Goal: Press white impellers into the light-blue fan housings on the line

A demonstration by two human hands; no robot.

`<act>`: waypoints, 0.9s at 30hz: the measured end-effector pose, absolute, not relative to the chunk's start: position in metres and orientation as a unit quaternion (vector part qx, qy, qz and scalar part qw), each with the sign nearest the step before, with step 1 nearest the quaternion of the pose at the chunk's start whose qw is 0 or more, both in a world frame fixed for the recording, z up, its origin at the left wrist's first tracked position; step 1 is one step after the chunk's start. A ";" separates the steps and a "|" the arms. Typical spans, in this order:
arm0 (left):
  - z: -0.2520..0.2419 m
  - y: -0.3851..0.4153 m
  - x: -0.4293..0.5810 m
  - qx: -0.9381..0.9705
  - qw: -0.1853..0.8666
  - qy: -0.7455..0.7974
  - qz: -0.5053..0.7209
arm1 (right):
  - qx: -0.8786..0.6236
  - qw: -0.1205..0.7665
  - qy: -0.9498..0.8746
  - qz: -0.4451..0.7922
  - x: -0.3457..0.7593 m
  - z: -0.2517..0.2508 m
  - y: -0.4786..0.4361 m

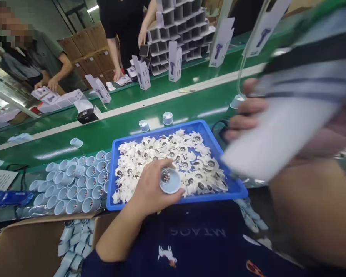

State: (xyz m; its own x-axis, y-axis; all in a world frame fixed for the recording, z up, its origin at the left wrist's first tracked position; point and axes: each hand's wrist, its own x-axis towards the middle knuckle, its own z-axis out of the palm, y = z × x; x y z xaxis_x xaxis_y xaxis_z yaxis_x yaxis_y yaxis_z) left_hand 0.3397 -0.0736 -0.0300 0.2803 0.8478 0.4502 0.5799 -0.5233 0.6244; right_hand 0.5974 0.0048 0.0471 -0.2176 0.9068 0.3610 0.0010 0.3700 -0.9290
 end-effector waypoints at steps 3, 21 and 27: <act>-0.023 -0.069 0.364 0.809 0.144 0.438 0.365 | -0.239 0.552 -0.441 0.666 0.551 0.062 -0.005; -0.012 -0.076 0.381 0.780 0.199 0.476 0.354 | -0.200 0.596 -0.425 0.651 0.531 0.049 -0.019; -0.010 -0.071 0.375 0.756 0.364 0.502 0.210 | -0.240 0.595 -0.414 0.646 0.545 0.037 -0.008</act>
